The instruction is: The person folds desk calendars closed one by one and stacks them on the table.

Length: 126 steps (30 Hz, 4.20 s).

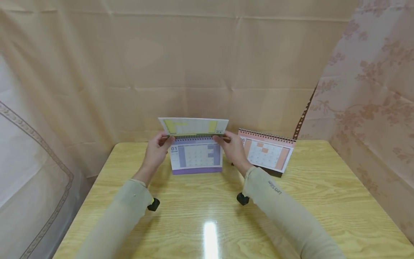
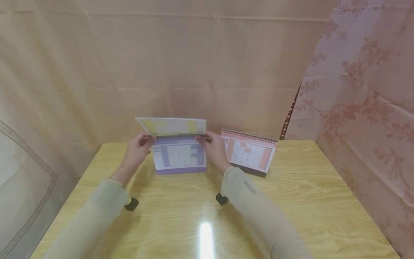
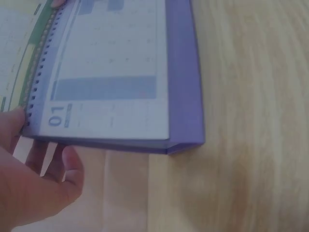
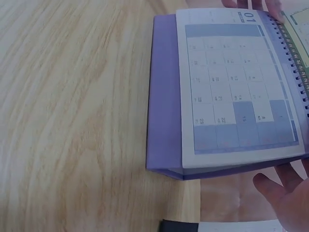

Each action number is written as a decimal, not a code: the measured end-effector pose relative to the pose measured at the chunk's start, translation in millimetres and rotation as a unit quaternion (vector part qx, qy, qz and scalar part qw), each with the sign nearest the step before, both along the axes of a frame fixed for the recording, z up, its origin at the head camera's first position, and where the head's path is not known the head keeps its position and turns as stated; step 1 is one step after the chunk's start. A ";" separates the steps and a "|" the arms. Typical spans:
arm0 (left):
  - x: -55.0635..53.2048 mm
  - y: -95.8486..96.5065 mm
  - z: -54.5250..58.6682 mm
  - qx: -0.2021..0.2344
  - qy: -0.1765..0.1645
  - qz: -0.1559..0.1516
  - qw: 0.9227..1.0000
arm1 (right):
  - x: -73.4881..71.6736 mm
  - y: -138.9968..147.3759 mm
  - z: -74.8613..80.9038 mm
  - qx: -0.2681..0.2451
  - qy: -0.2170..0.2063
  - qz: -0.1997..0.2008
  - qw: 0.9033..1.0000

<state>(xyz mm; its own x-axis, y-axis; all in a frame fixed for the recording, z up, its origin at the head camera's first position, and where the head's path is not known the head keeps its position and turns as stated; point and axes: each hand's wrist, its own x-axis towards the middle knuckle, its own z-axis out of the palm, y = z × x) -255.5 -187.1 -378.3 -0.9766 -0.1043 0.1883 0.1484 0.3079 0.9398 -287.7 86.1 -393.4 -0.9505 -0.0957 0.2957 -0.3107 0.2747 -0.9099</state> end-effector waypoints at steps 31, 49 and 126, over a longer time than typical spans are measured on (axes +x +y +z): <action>21.2 1.6 -5.1 0.033 -0.042 -0.024 0.998 | 16.3 6.0 10.1 -0.050 -0.070 -0.011 0.996; 33.8 6.2 2.5 0.049 -0.057 -0.059 0.995 | 29.5 21.3 19.6 -0.074 -0.108 0.023 0.991; 59.6 -19.8 -14.0 -0.054 -0.161 -0.202 0.965 | 24.5 35.6 -7.5 -0.015 -0.149 0.095 0.984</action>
<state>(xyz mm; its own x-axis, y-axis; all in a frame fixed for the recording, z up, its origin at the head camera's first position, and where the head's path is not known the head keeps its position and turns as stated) -195.9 -206.9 -392.4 -0.9434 0.2995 -0.1424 -0.0170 0.3853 0.9226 -263.1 121.7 -400.9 -0.9611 -0.2760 0.0122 -0.0726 0.2097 -0.9751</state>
